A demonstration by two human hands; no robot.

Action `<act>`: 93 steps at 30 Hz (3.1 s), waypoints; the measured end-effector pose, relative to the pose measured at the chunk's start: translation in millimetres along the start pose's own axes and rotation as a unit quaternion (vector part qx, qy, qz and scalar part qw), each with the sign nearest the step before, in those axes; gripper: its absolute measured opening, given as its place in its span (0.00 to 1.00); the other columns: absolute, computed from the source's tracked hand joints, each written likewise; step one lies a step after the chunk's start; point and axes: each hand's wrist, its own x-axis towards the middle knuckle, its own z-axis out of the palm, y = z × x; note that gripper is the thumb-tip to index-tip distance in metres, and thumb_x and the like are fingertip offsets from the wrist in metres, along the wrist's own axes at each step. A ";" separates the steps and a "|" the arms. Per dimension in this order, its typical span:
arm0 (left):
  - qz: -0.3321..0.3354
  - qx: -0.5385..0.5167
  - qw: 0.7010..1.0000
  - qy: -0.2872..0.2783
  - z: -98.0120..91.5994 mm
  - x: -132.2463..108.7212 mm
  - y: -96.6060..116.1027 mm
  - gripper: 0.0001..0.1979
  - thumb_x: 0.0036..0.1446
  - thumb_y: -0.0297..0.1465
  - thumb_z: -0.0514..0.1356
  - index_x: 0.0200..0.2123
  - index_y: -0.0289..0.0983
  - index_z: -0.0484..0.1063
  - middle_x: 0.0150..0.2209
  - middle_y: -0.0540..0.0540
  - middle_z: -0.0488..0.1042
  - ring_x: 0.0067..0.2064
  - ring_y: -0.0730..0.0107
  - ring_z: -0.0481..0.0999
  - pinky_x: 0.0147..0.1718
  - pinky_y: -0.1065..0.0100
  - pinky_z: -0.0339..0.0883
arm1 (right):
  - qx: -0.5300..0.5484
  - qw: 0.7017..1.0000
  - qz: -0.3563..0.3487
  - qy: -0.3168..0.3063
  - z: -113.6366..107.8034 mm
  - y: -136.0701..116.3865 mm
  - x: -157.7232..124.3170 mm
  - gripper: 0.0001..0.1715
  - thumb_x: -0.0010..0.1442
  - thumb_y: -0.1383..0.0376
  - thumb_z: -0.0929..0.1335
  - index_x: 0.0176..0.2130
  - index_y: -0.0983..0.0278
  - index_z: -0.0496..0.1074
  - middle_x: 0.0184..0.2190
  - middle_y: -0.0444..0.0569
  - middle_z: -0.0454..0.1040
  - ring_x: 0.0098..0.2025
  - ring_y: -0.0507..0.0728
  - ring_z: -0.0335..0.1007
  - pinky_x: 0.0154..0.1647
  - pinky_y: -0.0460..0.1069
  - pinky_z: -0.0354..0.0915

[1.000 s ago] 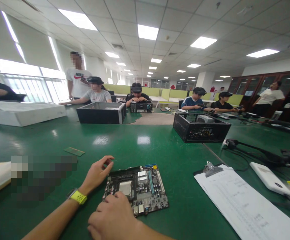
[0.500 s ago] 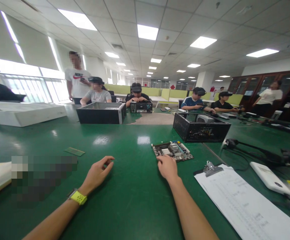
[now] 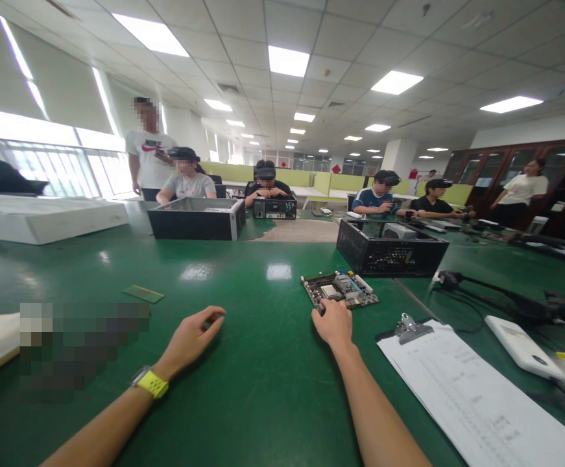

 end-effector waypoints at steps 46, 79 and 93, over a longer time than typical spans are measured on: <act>0.058 0.015 0.992 -0.114 0.2 -5.8 16.1 0.06 0.48 0.26 0.52 0.31 0.38 0.65 0.31 0.50 0.69 0.34 0.68 0.67 0.35 0.68 0.61 | 0.236 0.953 -0.158 -0.102 13.9 -66.3 -42.6 0.11 0.56 0.64 0.63 0.34 0.58 0.75 0.35 0.44 0.77 0.39 0.54 0.69 0.42 0.47 0.59; 0.088 -0.037 0.992 -0.076 -0.6 -5.8 13.5 0.09 0.49 0.25 0.53 0.34 0.38 0.69 0.33 0.49 0.72 0.36 0.68 0.71 0.38 0.67 0.65 | 0.248 0.953 -0.136 -0.112 20.0 -65.0 -40.5 0.09 0.55 0.65 0.63 0.35 0.59 0.72 0.31 0.43 0.74 0.36 0.53 0.67 0.40 0.46 0.59; 0.088 -0.042 0.992 -0.078 2.3 -6.1 11.3 0.13 0.49 0.24 0.53 0.38 0.38 0.70 0.34 0.49 0.73 0.36 0.69 0.72 0.39 0.67 0.66 | 0.234 0.954 -0.147 -0.113 19.4 -66.0 -40.1 0.11 0.56 0.66 0.62 0.35 0.59 0.73 0.35 0.44 0.75 0.40 0.54 0.68 0.43 0.47 0.58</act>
